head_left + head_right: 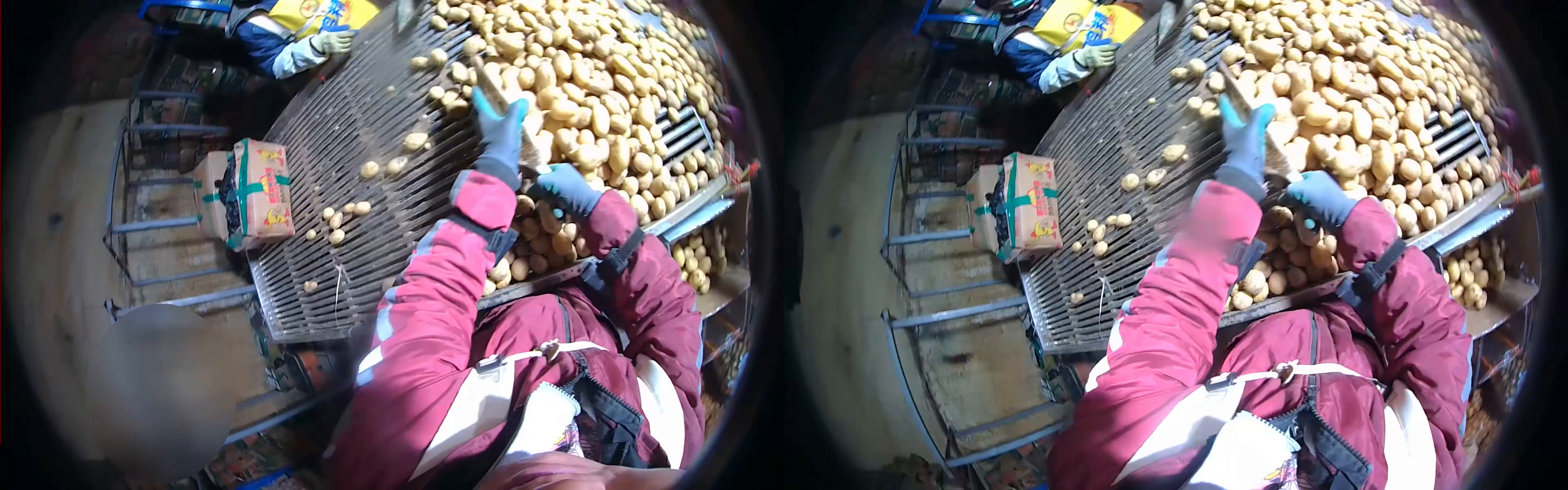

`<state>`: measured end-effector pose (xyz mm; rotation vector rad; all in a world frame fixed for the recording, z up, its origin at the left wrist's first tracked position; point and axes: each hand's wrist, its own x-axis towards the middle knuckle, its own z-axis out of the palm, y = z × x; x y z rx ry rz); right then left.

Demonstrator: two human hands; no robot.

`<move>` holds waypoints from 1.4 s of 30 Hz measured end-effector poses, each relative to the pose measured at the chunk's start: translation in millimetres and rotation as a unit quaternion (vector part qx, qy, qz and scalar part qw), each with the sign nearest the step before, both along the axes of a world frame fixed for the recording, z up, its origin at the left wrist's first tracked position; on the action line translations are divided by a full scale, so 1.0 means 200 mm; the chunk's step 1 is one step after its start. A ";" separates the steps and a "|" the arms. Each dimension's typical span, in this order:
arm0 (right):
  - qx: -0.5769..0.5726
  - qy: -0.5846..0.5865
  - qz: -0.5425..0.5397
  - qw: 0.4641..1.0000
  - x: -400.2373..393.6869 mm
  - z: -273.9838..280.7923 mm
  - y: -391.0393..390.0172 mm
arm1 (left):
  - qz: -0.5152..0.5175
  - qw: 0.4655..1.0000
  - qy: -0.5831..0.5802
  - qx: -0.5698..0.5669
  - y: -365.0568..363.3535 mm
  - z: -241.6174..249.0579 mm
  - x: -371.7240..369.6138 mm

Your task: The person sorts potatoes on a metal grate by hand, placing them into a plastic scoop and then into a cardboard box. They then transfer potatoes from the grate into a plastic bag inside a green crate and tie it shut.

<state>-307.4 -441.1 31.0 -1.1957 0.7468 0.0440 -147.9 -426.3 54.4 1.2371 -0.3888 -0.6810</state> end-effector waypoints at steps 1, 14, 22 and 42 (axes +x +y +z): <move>-0.016 0.000 -0.005 1.000 -0.02 0.03 -0.04 | -0.001 1.000 -0.012 -0.006 -0.04 0.01 -0.01; -0.136 0.039 0.079 0.987 0.28 0.03 0.18 | 0.030 0.996 -0.072 0.039 0.53 0.28 0.19; -0.007 -0.036 0.360 0.932 0.96 0.14 1.25 | 0.257 0.944 -0.132 0.158 1.85 0.35 0.61; -0.081 0.014 0.137 0.987 1.06 -0.02 1.14 | -0.053 0.998 -0.008 -0.040 1.78 0.23 1.03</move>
